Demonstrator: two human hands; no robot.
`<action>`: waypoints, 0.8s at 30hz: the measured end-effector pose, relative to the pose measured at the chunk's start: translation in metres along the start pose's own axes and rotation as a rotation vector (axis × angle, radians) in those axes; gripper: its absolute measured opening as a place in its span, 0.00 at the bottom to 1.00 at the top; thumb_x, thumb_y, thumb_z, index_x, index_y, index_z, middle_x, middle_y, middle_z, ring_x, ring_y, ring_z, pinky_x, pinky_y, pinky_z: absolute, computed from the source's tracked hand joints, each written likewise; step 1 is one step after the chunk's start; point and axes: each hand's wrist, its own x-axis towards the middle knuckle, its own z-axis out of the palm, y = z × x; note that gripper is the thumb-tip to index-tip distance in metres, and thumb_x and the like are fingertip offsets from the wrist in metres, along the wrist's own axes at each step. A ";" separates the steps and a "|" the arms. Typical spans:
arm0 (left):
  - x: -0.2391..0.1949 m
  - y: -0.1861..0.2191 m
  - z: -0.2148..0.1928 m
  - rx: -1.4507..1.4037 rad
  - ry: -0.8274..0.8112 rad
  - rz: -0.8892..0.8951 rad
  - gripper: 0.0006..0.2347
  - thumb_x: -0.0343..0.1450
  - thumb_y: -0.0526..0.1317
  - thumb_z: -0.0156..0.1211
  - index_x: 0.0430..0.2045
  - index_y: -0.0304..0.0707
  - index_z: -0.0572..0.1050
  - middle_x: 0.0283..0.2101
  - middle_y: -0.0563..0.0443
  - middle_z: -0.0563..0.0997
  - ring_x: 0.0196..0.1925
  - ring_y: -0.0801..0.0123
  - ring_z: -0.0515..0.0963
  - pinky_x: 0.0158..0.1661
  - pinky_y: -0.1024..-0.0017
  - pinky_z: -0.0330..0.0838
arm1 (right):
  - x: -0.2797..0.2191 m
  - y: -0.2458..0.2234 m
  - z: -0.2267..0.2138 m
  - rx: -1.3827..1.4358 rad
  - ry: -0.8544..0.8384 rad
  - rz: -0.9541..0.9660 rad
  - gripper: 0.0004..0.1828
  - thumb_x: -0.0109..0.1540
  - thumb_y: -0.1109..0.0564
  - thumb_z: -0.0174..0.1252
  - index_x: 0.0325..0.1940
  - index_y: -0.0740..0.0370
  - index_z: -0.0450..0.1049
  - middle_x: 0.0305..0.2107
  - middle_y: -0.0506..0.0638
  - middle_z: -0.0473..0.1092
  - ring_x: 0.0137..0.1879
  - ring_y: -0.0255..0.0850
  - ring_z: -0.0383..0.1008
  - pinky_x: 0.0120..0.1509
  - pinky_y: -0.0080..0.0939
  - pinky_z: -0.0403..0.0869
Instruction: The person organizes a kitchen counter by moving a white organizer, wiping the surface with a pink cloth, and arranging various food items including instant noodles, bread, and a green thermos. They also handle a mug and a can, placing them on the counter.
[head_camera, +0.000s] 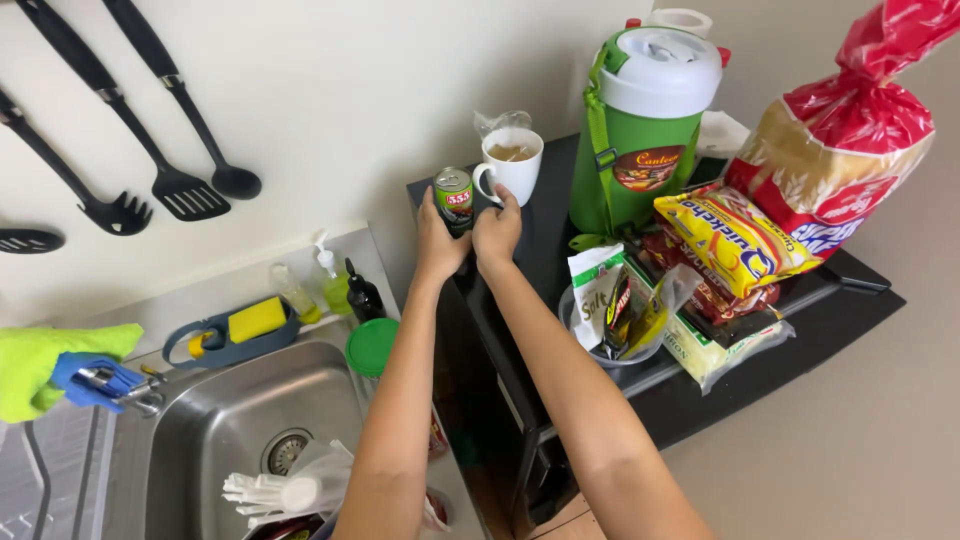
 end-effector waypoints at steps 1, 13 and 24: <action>0.003 0.003 0.002 -0.003 -0.001 0.000 0.43 0.59 0.35 0.73 0.68 0.23 0.52 0.66 0.25 0.64 0.69 0.38 0.63 0.68 0.55 0.57 | -0.001 -0.011 -0.001 -0.002 0.002 -0.001 0.28 0.58 0.69 0.47 0.64 0.68 0.70 0.53 0.61 0.72 0.50 0.42 0.76 0.57 0.40 0.73; 0.007 0.015 0.014 -0.112 0.112 -0.016 0.24 0.66 0.36 0.71 0.55 0.29 0.67 0.53 0.32 0.78 0.58 0.41 0.77 0.56 0.56 0.70 | -0.004 -0.037 0.001 -0.554 -0.130 -0.117 0.25 0.59 0.52 0.58 0.56 0.70 0.71 0.52 0.65 0.70 0.59 0.62 0.62 0.67 0.55 0.60; -0.008 0.038 0.006 -0.088 0.134 -0.035 0.26 0.56 0.38 0.75 0.44 0.28 0.69 0.44 0.31 0.76 0.49 0.37 0.75 0.49 0.50 0.69 | -0.008 -0.070 -0.017 -0.174 0.146 -0.084 0.28 0.67 0.41 0.52 0.25 0.67 0.71 0.20 0.54 0.73 0.29 0.42 0.75 0.39 0.44 0.73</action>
